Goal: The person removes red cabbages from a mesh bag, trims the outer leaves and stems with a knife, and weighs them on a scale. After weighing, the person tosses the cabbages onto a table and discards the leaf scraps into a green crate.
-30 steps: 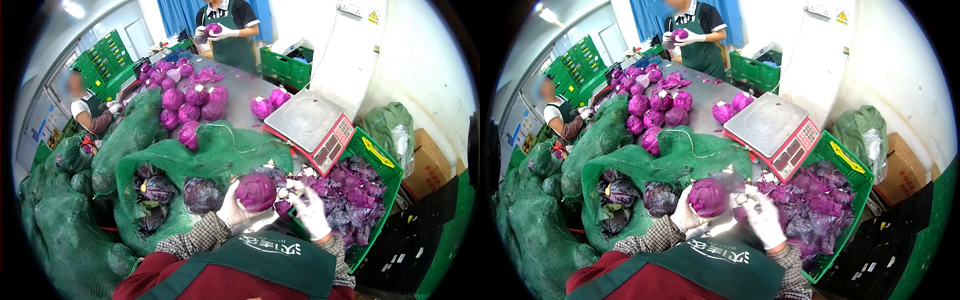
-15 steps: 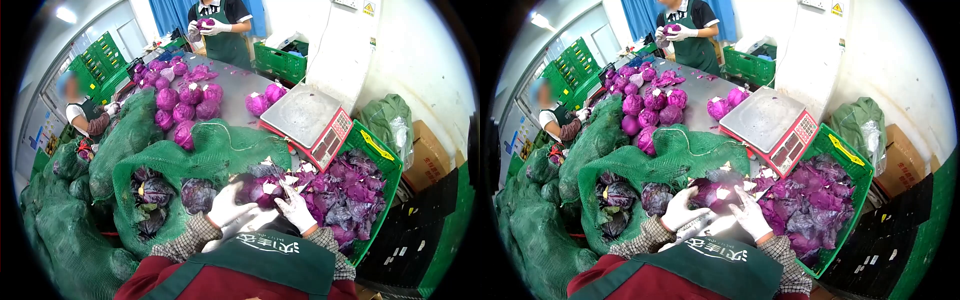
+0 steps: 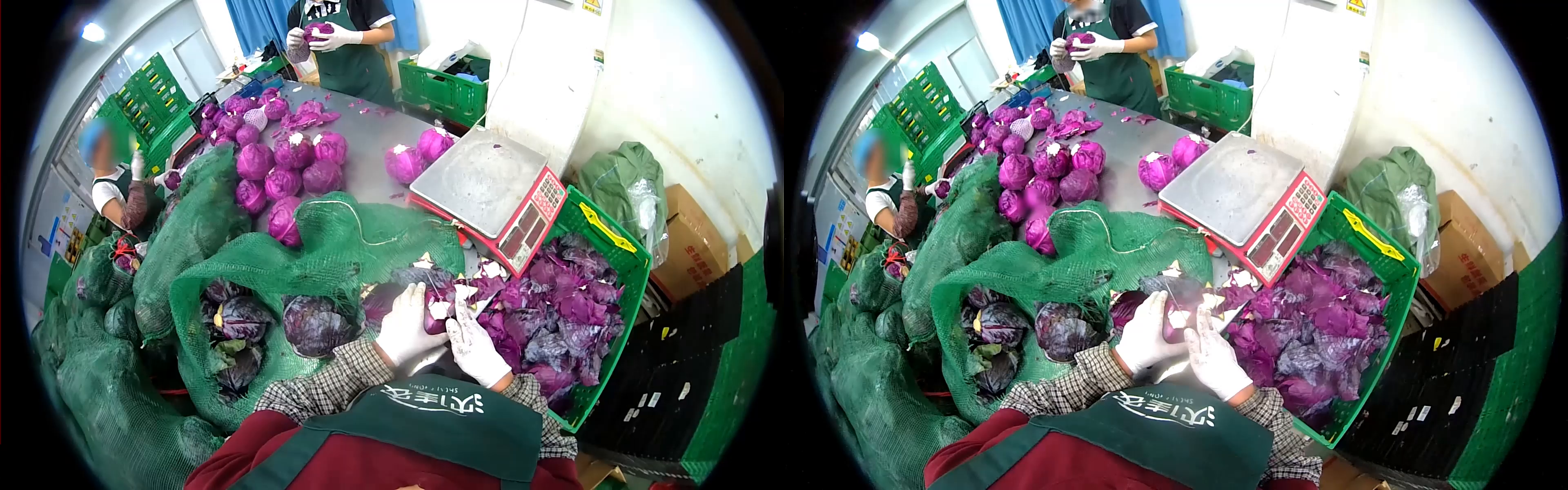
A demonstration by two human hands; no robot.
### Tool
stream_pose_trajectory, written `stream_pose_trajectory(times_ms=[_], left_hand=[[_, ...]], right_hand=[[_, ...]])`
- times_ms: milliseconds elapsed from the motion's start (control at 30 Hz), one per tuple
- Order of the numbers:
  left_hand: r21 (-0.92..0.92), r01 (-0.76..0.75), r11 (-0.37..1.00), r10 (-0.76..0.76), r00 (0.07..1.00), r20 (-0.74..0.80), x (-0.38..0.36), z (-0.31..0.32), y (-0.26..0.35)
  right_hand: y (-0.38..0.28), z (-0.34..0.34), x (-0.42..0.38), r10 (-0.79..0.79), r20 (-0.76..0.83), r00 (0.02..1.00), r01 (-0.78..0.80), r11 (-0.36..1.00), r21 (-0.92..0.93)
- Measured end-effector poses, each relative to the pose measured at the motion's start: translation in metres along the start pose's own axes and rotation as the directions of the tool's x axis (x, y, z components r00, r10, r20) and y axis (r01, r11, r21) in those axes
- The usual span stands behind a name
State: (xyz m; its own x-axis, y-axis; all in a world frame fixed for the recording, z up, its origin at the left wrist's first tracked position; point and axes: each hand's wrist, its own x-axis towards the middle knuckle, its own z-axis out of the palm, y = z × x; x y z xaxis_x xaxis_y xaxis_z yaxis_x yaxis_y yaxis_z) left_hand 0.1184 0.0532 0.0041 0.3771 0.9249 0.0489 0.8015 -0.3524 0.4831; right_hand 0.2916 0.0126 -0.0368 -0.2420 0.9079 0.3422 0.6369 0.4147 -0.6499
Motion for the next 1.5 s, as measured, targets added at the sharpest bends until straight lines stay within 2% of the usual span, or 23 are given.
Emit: stream_pose_trajectory(times_ms=[133,233,333,500,533,567,600,700,733,833,900,933,967,1033,1067,1100,1133,1200,1233,1300,1367,1433,1500], left_hand=[[0.064,-0.009,0.998,0.012,0.999,-0.049,0.000,0.004,0.007],[0.106,0.003,0.994,0.004,0.998,-0.067,0.002,0.008,0.011],[0.130,0.019,0.991,-0.008,0.997,-0.082,0.006,0.012,0.013],[0.127,0.069,0.989,-0.065,0.997,-0.039,0.008,0.006,0.021],[0.109,0.072,0.991,-0.070,0.997,-0.027,0.006,0.002,0.026],[0.092,0.074,0.993,-0.073,0.997,-0.017,0.003,-0.001,0.028],[0.102,0.008,0.995,-0.001,0.998,-0.063,-0.002,0.005,0.027],[0.089,-0.038,0.995,0.047,0.993,-0.108,-0.014,0.007,0.019],[0.017,-0.068,0.998,0.070,0.986,-0.152,-0.020,0.010,0.007],[-0.182,-0.088,0.979,0.056,0.983,-0.175,-0.042,0.007,-0.027],[-0.257,-0.119,0.959,0.080,0.985,-0.154,-0.053,0.007,-0.040],[-0.555,-0.042,0.831,0.000,0.997,-0.075,-0.054,0.014,-0.048],[-0.869,0.179,0.462,-0.151,0.981,0.122,-0.054,-0.014,-0.021],[-0.940,0.302,0.155,-0.368,0.901,0.229,-0.047,-0.022,-0.009],[-0.873,0.466,0.142,-0.446,0.818,0.364,-0.043,-0.032,-0.001],[-0.882,0.440,0.169,-0.399,0.849,0.347,-0.045,-0.023,-0.013],[-0.889,0.413,0.196,-0.348,0.877,0.331,-0.046,-0.007,-0.037],[-0.895,0.431,0.112,-0.312,0.871,0.380,-0.051,-0.016,-0.040],[-0.944,0.325,-0.062,-0.234,0.914,0.330,-0.059,-0.014,-0.044],[-0.921,0.250,-0.299,-0.101,0.952,0.291,-0.065,0.001,-0.073],[-0.920,0.229,-0.318,-0.066,0.963,0.262,-0.071,-0.021,-0.057],[-0.907,0.255,-0.334,-0.017,0.961,0.277,-0.069,-0.034,-0.051],[-0.938,0.233,-0.258,-0.006,0.970,0.243,-0.058,-0.034,-0.051]], right_hand=[[-0.001,0.003,0.001,0.117,0.047,0.992,-0.116,0.993,-0.009],[-0.006,-0.003,0.009,0.080,0.114,0.990,-0.054,0.975,-0.215],[0.004,0.001,0.020,0.270,0.246,0.931,-0.202,0.941,-0.270],[0.005,-0.022,0.035,0.149,0.261,0.954,-0.096,0.974,-0.206],[0.009,-0.016,0.039,-0.171,-0.065,0.983,0.151,0.959,-0.239],[0.016,-0.028,0.047,0.225,0.157,0.962,-0.201,0.967,-0.155],[0.021,-0.032,0.047,0.132,0.029,0.991,-0.130,0.989,-0.064],[0.013,-0.050,0.047,0.522,0.268,0.810,-0.587,0.729,0.352],[0.055,-0.015,0.025,0.227,0.050,0.973,-0.229,0.973,0.024],[0.064,0.018,-0.006,-0.098,0.059,0.993,0.114,0.885,-0.451],[0.034,0.012,-0.013,-0.189,0.015,0.982,0.169,0.833,-0.527],[0.017,0.002,-0.013,-0.260,0.035,0.965,0.231,0.780,-0.581],[0.009,0.001,-0.014,-0.287,0.014,0.958,0.246,0.796,-0.553],[0.001,0.000,-0.014,-0.343,-0.022,0.939,0.286,0.815,-0.504],[0.008,0.009,-0.017,-0.314,-0.035,0.949,0.265,0.852,-0.452],[0.001,0.002,-0.013,-0.018,-0.009,1.000,0.017,0.988,-0.156],[-0.010,-0.010,-0.005,0.259,0.104,0.960,-0.271,0.953,0.133],[-0.003,-0.011,-0.003,0.492,0.172,0.853,-0.427,0.468,0.774],[-0.007,-0.017,0.003,0.575,0.017,0.818,-0.227,0.295,0.928],[0.015,-0.038,-0.006,0.694,-0.022,0.720,-0.289,0.329,0.899],[0.030,-0.076,-0.007,0.792,-0.075,0.606,-0.196,0.240,0.951],[0.072,-0.117,-0.021,0.782,-0.174,0.599,-0.343,0.447,0.826],[0.076,-0.141,-0.014,0.692,-0.396,0.604,-0.540,0.720,0.435]])
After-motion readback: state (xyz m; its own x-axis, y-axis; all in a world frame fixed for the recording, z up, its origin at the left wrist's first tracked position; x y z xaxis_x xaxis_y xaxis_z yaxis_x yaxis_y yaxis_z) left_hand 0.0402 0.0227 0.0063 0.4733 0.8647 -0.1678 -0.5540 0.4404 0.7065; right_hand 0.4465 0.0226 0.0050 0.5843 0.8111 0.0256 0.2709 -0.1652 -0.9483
